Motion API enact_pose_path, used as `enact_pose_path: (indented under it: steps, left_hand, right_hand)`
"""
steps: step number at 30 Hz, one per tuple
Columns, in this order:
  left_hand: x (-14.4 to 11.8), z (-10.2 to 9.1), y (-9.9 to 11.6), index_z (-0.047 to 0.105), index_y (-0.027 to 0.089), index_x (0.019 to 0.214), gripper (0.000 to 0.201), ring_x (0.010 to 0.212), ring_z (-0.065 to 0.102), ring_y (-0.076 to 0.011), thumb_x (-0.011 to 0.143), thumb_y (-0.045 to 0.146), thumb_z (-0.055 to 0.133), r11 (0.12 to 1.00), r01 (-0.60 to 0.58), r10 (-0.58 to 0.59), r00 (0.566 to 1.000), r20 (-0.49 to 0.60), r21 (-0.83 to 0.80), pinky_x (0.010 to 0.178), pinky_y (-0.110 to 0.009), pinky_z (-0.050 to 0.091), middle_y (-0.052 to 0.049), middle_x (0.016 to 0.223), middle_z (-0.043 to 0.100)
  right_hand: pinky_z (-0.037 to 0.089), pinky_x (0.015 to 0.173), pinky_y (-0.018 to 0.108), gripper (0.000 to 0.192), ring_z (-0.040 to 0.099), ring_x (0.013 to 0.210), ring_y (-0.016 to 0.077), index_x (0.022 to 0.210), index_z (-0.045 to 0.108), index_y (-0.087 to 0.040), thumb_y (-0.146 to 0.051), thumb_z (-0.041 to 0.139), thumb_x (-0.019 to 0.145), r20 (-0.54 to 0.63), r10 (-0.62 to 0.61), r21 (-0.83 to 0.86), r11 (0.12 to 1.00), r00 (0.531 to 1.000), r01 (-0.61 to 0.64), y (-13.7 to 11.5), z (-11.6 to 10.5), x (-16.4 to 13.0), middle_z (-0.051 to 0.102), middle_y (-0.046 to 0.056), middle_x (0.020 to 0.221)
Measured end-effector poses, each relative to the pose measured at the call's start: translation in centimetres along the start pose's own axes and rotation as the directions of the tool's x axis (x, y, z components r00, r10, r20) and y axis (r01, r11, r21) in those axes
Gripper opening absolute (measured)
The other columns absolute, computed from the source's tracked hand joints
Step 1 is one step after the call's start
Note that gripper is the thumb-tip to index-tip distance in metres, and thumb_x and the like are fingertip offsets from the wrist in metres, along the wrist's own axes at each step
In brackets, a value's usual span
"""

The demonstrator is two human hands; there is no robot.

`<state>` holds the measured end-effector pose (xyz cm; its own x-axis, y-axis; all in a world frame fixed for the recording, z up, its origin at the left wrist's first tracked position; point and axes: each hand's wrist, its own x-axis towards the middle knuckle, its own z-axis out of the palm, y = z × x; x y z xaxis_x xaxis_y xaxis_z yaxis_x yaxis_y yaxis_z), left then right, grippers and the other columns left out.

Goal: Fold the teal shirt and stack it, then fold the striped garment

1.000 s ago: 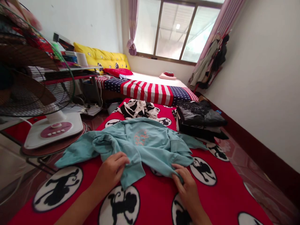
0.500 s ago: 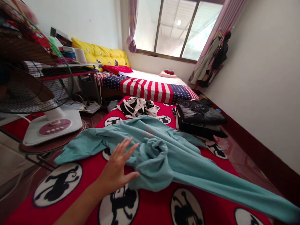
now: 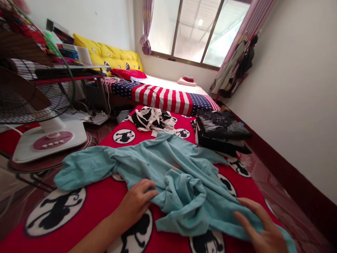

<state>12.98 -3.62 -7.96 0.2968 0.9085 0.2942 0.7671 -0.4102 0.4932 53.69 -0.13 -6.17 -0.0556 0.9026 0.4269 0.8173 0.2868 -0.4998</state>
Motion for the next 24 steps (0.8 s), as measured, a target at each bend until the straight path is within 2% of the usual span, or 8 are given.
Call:
enact_pose_path:
  steps: [4, 8, 10, 13, 15, 18, 20, 24]
  left_hand:
    - [-1.0, -2.3, -1.2, 0.069, 0.022, 0.1, 0.029, 0.092, 0.064, -0.0204, 0.087, 0.017, 0.043, 0.997, 0.023, -0.028, 0.997, -0.078, -0.075, 0.083, -0.03, 0.051, -0.007, 0.097, 0.07]
    - [-2.4, -7.5, -3.2, 0.071, 0.023, 0.095, 0.024, 0.091, 0.066, -0.0219, 0.086, 0.037, 0.052, 0.961, 0.217, -0.25, 0.947, -0.2, -0.171, 0.082, -0.027, 0.052, -0.002, 0.095, 0.073]
    - [-3.3, -9.9, -4.7, 0.071, 0.023, 0.081, 0.031, 0.079, 0.066, -0.0194, 0.087, 0.044, 0.05, 0.941, 0.293, -0.318, 0.938, -0.138, -0.171, 0.072, -0.024, 0.051, 0.001, 0.082, 0.072]
    - [-4.2, -12.0, -7.1, 0.065, 0.022, 0.058, 0.04, 0.055, 0.058, -0.0147, 0.086, 0.045, 0.05, 0.932, 0.36, -0.35, 0.926, 0.14, -0.049, 0.052, -0.02, 0.043, 0.003, 0.057, 0.062]
    - [-4.1, -12.4, -7.9, 0.064, 0.023, 0.052, 0.035, 0.05, 0.057, -0.0157, 0.08, 0.042, 0.057, 0.895, 0.422, -0.444, 0.869, 0.218, 0.144, 0.046, -0.022, 0.038, 0.002, 0.052, 0.06]
    - [-2.4, -12.2, -6.8, 0.067, 0.023, 0.057, 0.029, 0.058, 0.063, -0.0211, 0.079, 0.039, 0.057, 0.802, 0.485, -0.551, 0.825, 0.121, 0.347, 0.05, -0.025, 0.04, -0.002, 0.06, 0.066]
    - [-0.6, -11.4, -5.0, 0.071, 0.022, 0.071, 0.032, 0.069, 0.066, -0.0227, 0.086, 0.04, 0.049, 0.835, 0.468, -0.504, 0.861, 0.062, 0.288, 0.06, -0.028, 0.046, -0.004, 0.072, 0.07]
    - [2.6, -6.9, -2.1, 0.067, 0.023, 0.112, 0.033, 0.102, 0.063, -0.0212, 0.091, 0.038, 0.047, 0.969, 0.246, -0.246, 0.968, -0.039, -0.011, 0.09, -0.032, 0.049, -0.007, 0.113, 0.068]
  right_hand:
    - [0.051, 0.085, 0.039, 0.028, 0.063, 0.1, 0.0279, 0.094, 0.074, -0.029, -0.031, 0.074, 0.066, 0.411, -0.213, 0.021, 0.974, 0.886, 0.225, -4.9, 3.2, 1.5, 0.068, 0.006, 0.106]
    - [0.051, 0.076, 0.03, 0.013, 0.065, 0.082, 0.0196, 0.081, 0.071, -0.025, -0.028, 0.059, 0.084, 0.558, -0.206, 0.191, 0.975, 0.804, 0.117, -8.6, 3.9, 1.7, 0.069, 0.003, 0.087]
    - [0.05, 0.073, 0.026, 0.015, 0.064, 0.079, 0.0174, 0.082, 0.071, -0.025, -0.03, 0.057, 0.086, 0.639, -0.209, 0.277, 0.96, 0.741, 0.032, -10.2, 3.8, 1.1, 0.069, 0.0, 0.083]
    - [0.049, 0.069, 0.024, 0.012, 0.065, 0.077, 0.017, 0.085, 0.073, -0.026, -0.029, 0.061, 0.083, 0.708, -0.154, 0.324, 0.938, 0.689, -0.124, -11.4, 3.9, 0.5, 0.071, -0.002, 0.08]
    - [0.049, 0.064, 0.024, 0.016, 0.065, 0.069, 0.017, 0.087, 0.073, -0.025, -0.034, 0.06, 0.084, 0.695, -0.086, 0.344, 0.911, 0.713, -0.225, -11.0, 3.9, 1.0, 0.07, -0.001, 0.073]
    - [0.052, 0.068, 0.028, 0.03, 0.066, 0.075, 0.0201, 0.09, 0.072, -0.021, -0.046, 0.057, 0.084, 0.478, 0.085, 0.347, 0.896, 0.874, -0.277, -8.4, 4.1, 3.7, 0.071, 0.004, 0.08]
    - [0.052, 0.079, 0.033, 0.041, 0.065, 0.095, 0.0253, 0.1, 0.069, -0.019, -0.052, 0.059, 0.078, 0.238, 0.201, 0.291, 0.919, 0.95, -0.267, -5.8, 4.8, 6.3, 0.07, 0.01, 0.103]
    - [0.049, 0.089, 0.042, 0.086, 0.062, 0.106, 0.031, 0.135, 0.045, -0.007, -0.057, 0.062, 0.067, 0.122, 0.372, 0.167, 0.906, 0.92, -0.388, -2.0, 7.5, 10.4, 0.058, 0.022, 0.123]
